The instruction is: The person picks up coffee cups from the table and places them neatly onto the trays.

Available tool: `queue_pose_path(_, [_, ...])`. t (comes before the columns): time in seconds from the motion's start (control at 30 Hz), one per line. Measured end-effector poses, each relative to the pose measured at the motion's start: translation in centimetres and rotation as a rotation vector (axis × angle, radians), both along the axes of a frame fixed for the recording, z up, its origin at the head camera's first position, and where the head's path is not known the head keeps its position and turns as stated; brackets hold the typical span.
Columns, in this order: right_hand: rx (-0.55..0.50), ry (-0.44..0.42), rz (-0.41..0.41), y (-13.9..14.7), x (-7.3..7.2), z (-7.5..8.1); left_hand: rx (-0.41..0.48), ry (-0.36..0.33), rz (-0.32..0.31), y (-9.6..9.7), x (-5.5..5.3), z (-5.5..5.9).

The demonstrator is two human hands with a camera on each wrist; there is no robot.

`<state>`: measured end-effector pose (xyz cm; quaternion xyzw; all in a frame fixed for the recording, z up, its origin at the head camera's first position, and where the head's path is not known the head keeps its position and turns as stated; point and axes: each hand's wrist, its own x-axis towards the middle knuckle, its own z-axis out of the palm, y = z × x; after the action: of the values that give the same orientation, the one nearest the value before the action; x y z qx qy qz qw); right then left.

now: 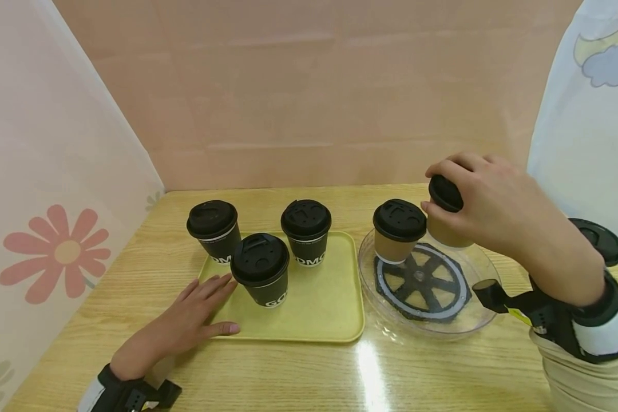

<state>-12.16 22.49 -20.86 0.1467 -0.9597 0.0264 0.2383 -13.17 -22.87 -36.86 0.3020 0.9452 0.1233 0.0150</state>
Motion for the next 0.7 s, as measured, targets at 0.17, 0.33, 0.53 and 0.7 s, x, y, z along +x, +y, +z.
queue_pose_path(0.17, [0.009,0.015,0.017,-0.2,0.2,0.0,0.002,0.000,-0.001,0.0,0.0,0.0])
queue_pose_path(0.33, [0.029,0.028,0.032,-0.4,0.5,0.0,0.000,-0.013,0.006,0.1,0.0,-0.1])
queue_pose_path(0.53, [0.033,0.002,0.025,-0.8,0.9,0.1,-0.003,-0.016,0.007,0.1,0.0,0.0])
queue_pose_path(0.7, [0.040,0.005,0.035,-1.1,1.1,0.1,-0.008,-0.013,0.007,0.1,0.0,0.1])
